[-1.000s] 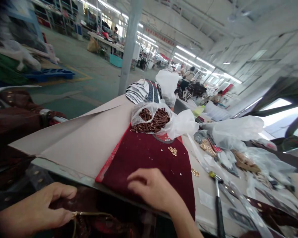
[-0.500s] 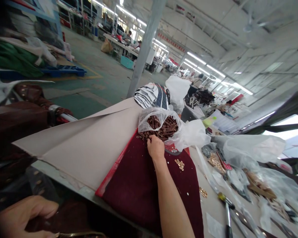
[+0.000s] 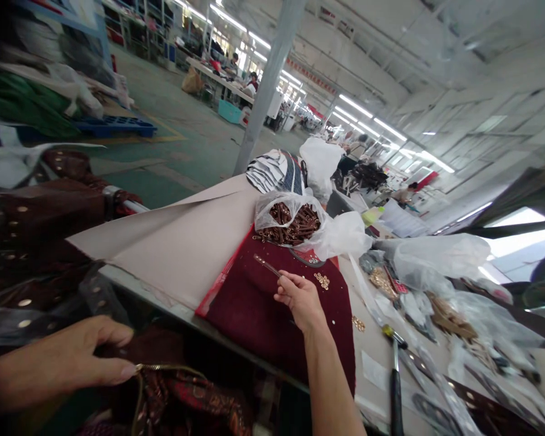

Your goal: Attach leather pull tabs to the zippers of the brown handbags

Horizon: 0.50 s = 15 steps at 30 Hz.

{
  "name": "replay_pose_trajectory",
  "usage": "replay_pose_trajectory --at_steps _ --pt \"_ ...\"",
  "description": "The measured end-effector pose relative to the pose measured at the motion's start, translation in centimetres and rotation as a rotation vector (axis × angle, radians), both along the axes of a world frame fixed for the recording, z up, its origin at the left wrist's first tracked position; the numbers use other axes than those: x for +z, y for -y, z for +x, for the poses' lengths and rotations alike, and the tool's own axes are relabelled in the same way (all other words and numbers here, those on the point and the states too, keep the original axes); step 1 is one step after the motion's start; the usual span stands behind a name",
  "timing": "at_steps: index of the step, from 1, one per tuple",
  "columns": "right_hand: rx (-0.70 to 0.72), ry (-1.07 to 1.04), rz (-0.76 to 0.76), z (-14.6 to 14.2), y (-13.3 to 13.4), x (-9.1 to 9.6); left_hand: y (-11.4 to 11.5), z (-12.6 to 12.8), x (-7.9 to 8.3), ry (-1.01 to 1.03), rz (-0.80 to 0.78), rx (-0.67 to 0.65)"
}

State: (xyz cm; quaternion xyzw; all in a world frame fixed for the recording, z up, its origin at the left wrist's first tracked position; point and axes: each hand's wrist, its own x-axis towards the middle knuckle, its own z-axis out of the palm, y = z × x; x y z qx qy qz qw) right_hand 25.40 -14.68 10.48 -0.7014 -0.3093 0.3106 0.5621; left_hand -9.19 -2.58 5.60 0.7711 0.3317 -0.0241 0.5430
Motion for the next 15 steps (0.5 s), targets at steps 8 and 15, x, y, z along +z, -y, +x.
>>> replay_pose_trajectory --at_steps 8,15 --pt "0.215 0.063 -0.103 -7.1 3.9 -1.7 0.8 -1.0 1.6 0.031 0.08 -0.019" --pt "0.275 0.77 -0.249 -7.0 4.9 -2.6 1.8 -2.0 1.6 0.052 0.067 -0.001"
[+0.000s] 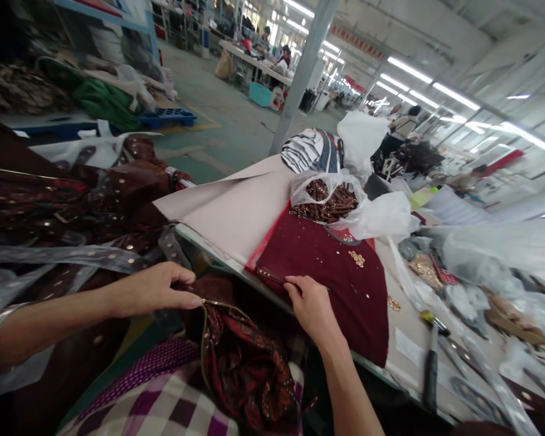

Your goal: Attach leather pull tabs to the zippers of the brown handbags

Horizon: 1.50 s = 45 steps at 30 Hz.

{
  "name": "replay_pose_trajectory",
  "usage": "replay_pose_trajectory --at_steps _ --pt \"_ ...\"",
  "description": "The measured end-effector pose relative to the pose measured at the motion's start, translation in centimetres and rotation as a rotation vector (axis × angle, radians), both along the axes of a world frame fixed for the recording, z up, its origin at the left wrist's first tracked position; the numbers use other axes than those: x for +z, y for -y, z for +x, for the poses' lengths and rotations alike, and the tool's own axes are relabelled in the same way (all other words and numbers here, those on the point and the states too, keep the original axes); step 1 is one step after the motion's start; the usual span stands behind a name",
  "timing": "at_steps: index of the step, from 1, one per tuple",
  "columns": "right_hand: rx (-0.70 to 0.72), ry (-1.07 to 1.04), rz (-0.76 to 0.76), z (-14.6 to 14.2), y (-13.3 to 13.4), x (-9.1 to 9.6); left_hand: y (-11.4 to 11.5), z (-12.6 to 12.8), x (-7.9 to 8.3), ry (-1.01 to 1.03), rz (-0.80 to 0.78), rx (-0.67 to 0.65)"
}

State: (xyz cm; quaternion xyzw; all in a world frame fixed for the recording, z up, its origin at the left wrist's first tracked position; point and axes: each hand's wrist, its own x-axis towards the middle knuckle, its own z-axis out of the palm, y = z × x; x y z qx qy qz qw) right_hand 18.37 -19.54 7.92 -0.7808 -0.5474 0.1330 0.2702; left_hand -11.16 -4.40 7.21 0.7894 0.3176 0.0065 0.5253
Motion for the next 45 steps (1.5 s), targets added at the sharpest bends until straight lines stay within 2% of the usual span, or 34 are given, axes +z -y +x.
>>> replay_pose_trajectory --at_steps 5,12,19,21,24,26,28,32,36,42,45 --pt "0.081 0.229 -0.087 0.4 0.0 0.6 0.1 -0.3 -0.3 0.011 0.02 0.009" --pt "0.111 0.347 -0.147 0.1 0.3 0.9 0.2 -0.5 -0.6 0.029 0.011 0.008" --pt "0.04 0.342 -0.012 -0.8 1.2 0.5 0.0 -0.8 -0.4 0.03 0.003 -0.002" --pt "-0.035 0.108 0.065 -1.9 1.4 0.6 -0.1 -0.9 -0.1 0.035 0.018 -0.013" --pt "-0.148 -0.578 0.146 -4.9 1.7 0.9 -0.2 -0.8 0.3 0.035 0.021 -0.022" --pt "-0.164 -0.901 0.156 -7.1 1.7 1.1 -0.2 -0.6 0.5 0.046 0.024 -0.014" --pt "-0.177 -1.052 0.145 -9.0 1.7 1.1 -0.1 -0.5 0.4 0.065 0.034 -0.008" --pt "-0.209 -1.183 0.111 -11.1 1.4 0.7 0.0 -0.5 0.1 0.087 0.026 -0.01" --pt "-0.102 -1.167 0.123 -12.3 0.6 0.2 -0.1 -0.7 0.0 0.093 0.021 -0.018" --pt "-0.107 -0.802 0.169 -15.0 -0.5 -0.2 -0.4 -1.2 0.6 0.111 -0.03 -0.097" --pt "-0.073 -0.72 0.239 -15.8 -0.8 -0.3 -0.3 -1.4 1.0 0.116 -0.043 -0.115"
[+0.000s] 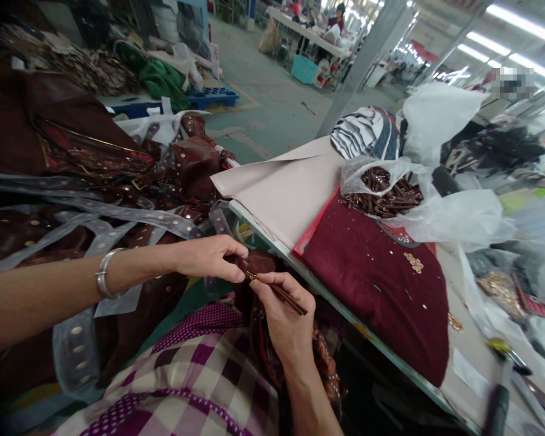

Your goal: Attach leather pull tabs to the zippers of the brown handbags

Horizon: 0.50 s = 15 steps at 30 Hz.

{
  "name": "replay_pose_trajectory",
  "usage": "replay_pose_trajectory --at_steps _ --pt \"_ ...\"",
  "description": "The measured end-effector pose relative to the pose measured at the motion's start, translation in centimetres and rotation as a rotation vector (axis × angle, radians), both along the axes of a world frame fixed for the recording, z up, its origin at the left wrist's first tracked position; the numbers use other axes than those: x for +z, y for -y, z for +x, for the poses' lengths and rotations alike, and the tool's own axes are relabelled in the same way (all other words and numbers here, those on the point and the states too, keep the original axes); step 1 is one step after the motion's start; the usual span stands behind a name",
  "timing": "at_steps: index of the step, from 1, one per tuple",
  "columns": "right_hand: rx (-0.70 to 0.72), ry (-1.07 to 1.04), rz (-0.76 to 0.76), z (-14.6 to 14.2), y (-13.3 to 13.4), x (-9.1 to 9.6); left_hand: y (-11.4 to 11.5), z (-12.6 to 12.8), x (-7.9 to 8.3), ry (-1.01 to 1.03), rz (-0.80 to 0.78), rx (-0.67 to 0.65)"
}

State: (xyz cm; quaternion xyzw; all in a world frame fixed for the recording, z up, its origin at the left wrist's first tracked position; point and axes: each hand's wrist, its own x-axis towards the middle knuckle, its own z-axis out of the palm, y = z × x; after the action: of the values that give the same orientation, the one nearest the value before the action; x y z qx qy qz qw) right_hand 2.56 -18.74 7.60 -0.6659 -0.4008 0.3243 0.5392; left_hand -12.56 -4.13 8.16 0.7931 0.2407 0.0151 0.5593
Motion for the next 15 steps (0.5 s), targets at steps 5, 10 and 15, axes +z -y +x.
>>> replay_pose_trajectory --at_steps 5,10,15 --pt "-0.023 -0.021 0.013 -0.5 0.0 -0.6 1.1 0.1 0.0 -0.025 0.128 0.087" --pt "0.006 -0.02 0.056 -0.9 0.3 -0.8 1.8 0.3 0.0 -0.014 0.209 0.133" --pt "0.054 0.081 0.092 -1.0 0.5 -0.9 1.5 0.3 -0.2 0.024 0.169 0.137"
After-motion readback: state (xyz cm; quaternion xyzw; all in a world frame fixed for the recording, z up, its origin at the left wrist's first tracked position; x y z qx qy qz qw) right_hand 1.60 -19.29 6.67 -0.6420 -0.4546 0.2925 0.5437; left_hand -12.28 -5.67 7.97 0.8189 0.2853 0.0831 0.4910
